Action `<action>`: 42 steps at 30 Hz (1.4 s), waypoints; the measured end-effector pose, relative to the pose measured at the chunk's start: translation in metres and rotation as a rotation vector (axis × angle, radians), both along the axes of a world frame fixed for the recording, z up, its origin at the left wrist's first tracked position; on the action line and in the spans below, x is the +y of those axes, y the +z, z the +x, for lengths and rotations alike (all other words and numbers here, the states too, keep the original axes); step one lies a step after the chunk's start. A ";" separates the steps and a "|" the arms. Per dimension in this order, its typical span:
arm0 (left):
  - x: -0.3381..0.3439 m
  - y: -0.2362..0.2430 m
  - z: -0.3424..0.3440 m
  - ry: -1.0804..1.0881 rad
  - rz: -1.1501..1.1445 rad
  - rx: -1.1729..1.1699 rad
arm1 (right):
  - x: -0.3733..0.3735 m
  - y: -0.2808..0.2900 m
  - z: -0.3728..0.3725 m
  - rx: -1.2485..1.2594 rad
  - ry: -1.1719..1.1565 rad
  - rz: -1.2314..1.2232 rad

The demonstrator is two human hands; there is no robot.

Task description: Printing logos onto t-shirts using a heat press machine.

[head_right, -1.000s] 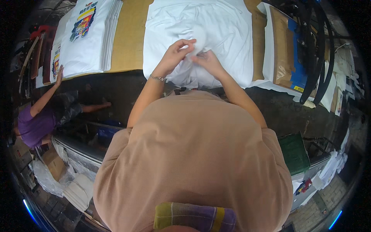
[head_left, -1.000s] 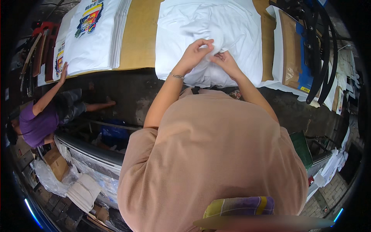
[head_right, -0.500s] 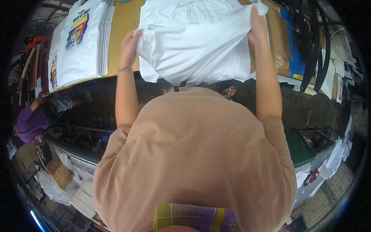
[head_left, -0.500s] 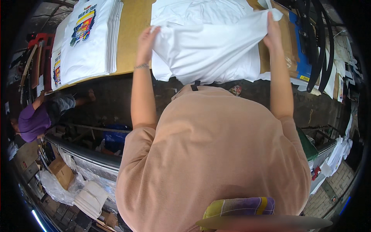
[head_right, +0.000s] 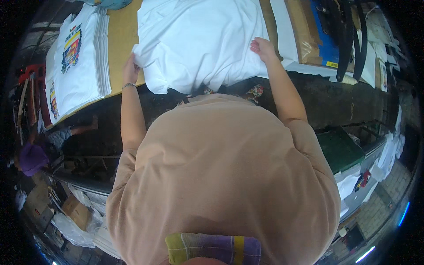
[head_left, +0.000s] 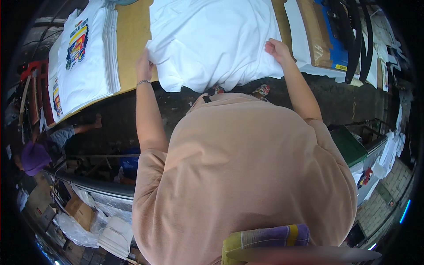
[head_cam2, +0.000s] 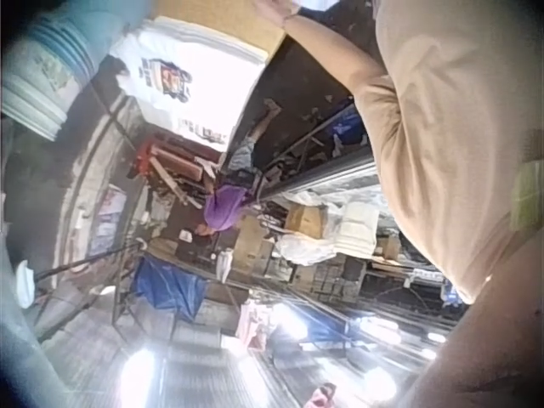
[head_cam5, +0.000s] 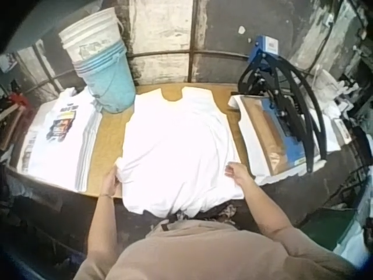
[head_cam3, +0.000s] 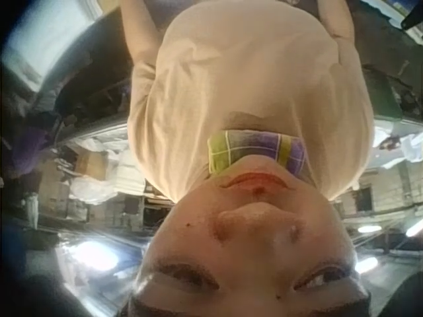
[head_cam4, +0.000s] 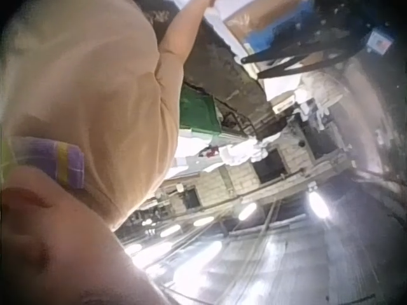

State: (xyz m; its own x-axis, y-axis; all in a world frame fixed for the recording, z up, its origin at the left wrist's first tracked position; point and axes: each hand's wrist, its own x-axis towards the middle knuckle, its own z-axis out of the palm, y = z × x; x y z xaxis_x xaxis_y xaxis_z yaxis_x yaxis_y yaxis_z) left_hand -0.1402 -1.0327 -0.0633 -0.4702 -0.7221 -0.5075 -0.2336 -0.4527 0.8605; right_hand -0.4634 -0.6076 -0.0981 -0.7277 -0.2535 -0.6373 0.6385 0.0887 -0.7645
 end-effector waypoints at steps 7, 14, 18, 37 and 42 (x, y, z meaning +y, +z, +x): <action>-0.004 0.002 -0.003 0.103 0.079 0.115 | -0.009 0.006 0.027 0.155 0.028 0.098; 0.038 0.049 -0.015 -0.096 0.177 0.310 | -0.047 0.042 0.061 0.550 0.093 0.321; 0.088 0.101 -0.021 -0.418 -0.069 0.376 | -0.087 0.102 0.092 0.867 0.472 0.107; 0.141 0.124 -0.028 -0.758 -0.313 0.212 | -0.160 0.159 0.134 1.112 0.712 -0.070; 0.149 0.126 -0.035 -0.721 -0.140 0.201 | -0.147 0.161 0.137 0.531 0.708 -0.368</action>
